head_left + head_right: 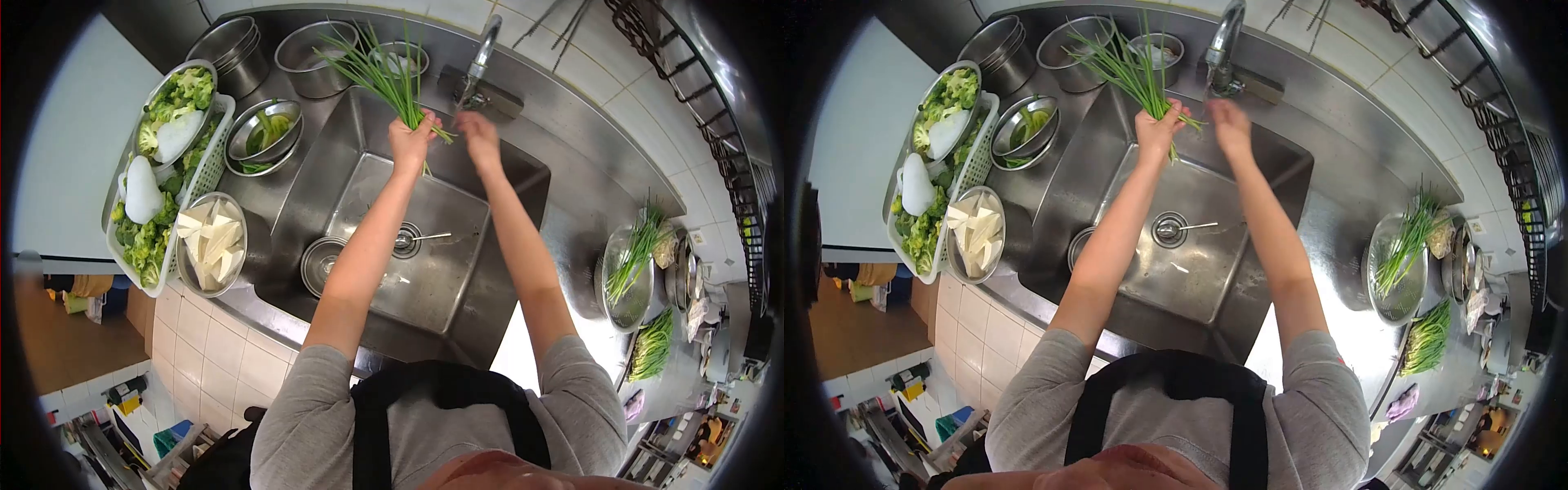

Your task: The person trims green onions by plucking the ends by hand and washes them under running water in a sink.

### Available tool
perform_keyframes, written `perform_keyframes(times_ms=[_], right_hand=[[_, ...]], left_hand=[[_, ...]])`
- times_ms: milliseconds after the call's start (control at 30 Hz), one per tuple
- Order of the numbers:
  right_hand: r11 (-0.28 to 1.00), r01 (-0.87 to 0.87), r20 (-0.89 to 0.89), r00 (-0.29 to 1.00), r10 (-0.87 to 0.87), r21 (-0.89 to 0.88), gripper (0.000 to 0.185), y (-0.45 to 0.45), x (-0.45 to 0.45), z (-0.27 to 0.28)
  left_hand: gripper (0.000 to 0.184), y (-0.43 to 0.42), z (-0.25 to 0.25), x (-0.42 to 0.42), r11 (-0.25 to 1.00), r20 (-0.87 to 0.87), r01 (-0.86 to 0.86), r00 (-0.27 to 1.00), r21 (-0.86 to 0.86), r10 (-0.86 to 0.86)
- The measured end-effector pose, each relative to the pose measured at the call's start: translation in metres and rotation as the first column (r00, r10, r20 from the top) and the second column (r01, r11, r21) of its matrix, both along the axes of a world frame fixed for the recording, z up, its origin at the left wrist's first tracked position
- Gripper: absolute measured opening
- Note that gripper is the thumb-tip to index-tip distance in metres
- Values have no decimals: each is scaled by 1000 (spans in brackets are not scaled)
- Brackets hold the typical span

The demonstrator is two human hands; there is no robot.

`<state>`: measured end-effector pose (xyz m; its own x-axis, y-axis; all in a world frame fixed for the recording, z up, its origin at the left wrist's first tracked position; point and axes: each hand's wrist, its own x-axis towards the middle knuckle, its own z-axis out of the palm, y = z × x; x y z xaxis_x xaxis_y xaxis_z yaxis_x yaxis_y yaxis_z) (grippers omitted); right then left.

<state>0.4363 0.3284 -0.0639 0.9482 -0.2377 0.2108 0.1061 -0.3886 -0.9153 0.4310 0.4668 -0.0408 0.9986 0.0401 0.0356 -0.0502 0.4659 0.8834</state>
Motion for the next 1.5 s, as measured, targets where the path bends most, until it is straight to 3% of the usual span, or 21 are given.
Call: perform_keyframes(times_ms=[33,67,133,233,333,500,567,700,767,800,867,900,967,1000,1033,1067,1133,1167,1367,1433,1500], right_hand=[[977,-96,-29,994,104,192,25,11,-10,-6],[971,-159,13,987,159,180,24,19,-15,-11],[917,-282,-195,919,342,283,21,21,-22,-4],[870,-311,-106,921,376,382,18,16,-14,5],[854,-379,-20,911,412,356,17,18,-5,24],[893,-318,-124,920,372,318,16,14,4,43],[870,-310,-246,874,419,383,16,7,5,47],[853,-341,-85,911,403,395,21,8,6,30],[848,-277,46,957,288,452,24,12,3,17],[850,-274,46,958,284,449,24,16,-1,16],[767,-108,-79,976,203,632,26,23,-11,14],[769,-104,-79,977,198,631,26,19,-7,9],[966,-87,21,996,85,244,22,6,10,-13],[998,-51,84,995,48,34,21,2,13,-20],[946,-154,-61,982,178,284,23,5,-9,21],[945,-157,-58,982,181,288,23,-1,-9,26],[849,-197,-204,921,332,490,24,-10,-7,33],[799,-164,-230,907,353,579,23,-8,-6,33],[678,-189,17,968,251,710,23,29,1,34],[688,-205,-11,955,296,696,20,22,5,30],[699,-221,-40,941,336,680,18,22,8,29]], left_hand=[[5,-2,-3,3,999,22,-27,999,17,27],[4,-3,-6,6,998,46,-55,998,35,53],[5,-6,-5,8,999,72,-36,997,-29,38],[11,-2,-6,14,989,27,65,998,-131,-62],[14,-4,-4,23,970,25,40,999,-241,-35],[12,-7,7,27,944,-6,19,1000,-331,-22],[12,-9,7,27,941,-2,33,999,-338,-36],[11,-18,6,26,913,-40,46,997,-405,-68],[10,-26,4,31,905,-59,-2,998,-426,-26],[10,-30,6,33,894,-80,-53,997,-445,19],[13,-43,11,36,911,-122,-128,989,-393,86],[16,-49,14,36,919,-161,-207,974,-335,160],[18,-59,16,38,897,-145,-156,984,-413,104],[19,-62,15,39,867,-124,-110,991,-485,56],[17,-62,12,40,909,-38,-47,999,-414,34],[17,-59,13,38,911,-37,-48,999,-410,36],[14,-49,18,28,920,61,170,985,-353,-158],[15,-43,21,25,926,23,176,984,-333,-178],[19,-23,9,37,940,34,68,998,-334,-60],[18,-16,10,36,949,9,38,999,-314,-37],[12,-13,11,33,909,31,97,995,-405,-92]])
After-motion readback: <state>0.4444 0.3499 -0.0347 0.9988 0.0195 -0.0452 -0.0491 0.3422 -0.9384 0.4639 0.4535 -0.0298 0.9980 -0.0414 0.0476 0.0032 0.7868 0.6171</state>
